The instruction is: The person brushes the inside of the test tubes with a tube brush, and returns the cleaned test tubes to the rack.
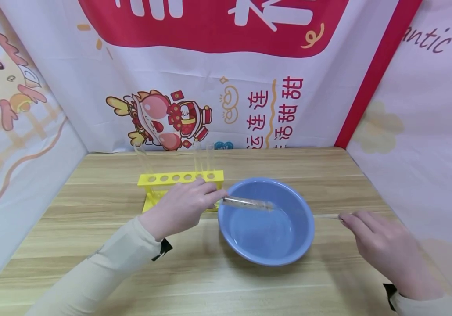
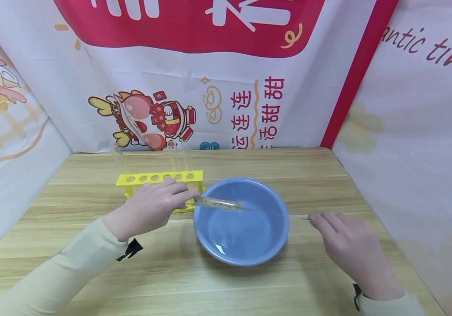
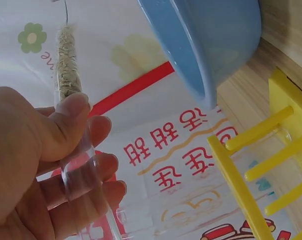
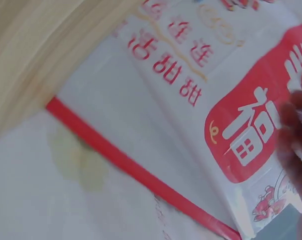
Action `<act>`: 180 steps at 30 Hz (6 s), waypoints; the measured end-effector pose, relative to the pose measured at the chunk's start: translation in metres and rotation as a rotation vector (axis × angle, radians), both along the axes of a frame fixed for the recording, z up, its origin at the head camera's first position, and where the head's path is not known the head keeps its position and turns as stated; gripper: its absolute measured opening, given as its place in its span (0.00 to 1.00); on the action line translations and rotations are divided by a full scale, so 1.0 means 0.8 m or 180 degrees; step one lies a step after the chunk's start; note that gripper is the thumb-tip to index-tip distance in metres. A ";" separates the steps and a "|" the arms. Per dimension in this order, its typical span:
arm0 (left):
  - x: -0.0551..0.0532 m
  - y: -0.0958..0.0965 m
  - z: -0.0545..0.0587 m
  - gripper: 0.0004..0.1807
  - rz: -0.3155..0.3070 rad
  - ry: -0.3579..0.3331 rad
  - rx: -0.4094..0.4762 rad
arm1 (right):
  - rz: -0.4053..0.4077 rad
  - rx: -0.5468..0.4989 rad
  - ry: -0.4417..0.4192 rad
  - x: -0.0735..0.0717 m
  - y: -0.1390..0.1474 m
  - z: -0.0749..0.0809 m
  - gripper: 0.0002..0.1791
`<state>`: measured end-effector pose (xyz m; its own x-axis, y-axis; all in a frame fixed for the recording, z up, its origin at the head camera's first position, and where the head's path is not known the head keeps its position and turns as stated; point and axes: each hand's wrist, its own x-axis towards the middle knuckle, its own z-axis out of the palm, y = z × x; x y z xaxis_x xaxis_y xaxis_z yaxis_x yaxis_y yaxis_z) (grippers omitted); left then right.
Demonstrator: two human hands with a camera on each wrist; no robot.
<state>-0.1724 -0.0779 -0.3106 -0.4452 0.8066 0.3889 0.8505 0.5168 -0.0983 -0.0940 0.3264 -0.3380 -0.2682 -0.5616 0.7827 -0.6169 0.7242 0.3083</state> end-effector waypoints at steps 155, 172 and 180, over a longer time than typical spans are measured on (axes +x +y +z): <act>-0.009 -0.003 -0.012 0.23 0.0103 0.0312 -0.0133 | 0.0685 -0.0484 -0.3063 -0.054 0.011 -0.002 0.23; -0.012 -0.011 -0.010 0.25 0.0171 0.0019 -0.0091 | 0.0711 -0.0582 -0.3153 -0.050 0.028 -0.010 0.24; -0.022 -0.012 -0.016 0.27 0.0212 -0.0023 -0.0176 | 0.0549 -0.0610 -0.3228 -0.045 0.052 -0.021 0.23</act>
<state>-0.1901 -0.0871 -0.3234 -0.5011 0.7953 0.3411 0.8152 0.5661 -0.1222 -0.1302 0.3680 -0.3551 -0.7769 -0.5449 0.3153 -0.6215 0.5840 -0.5223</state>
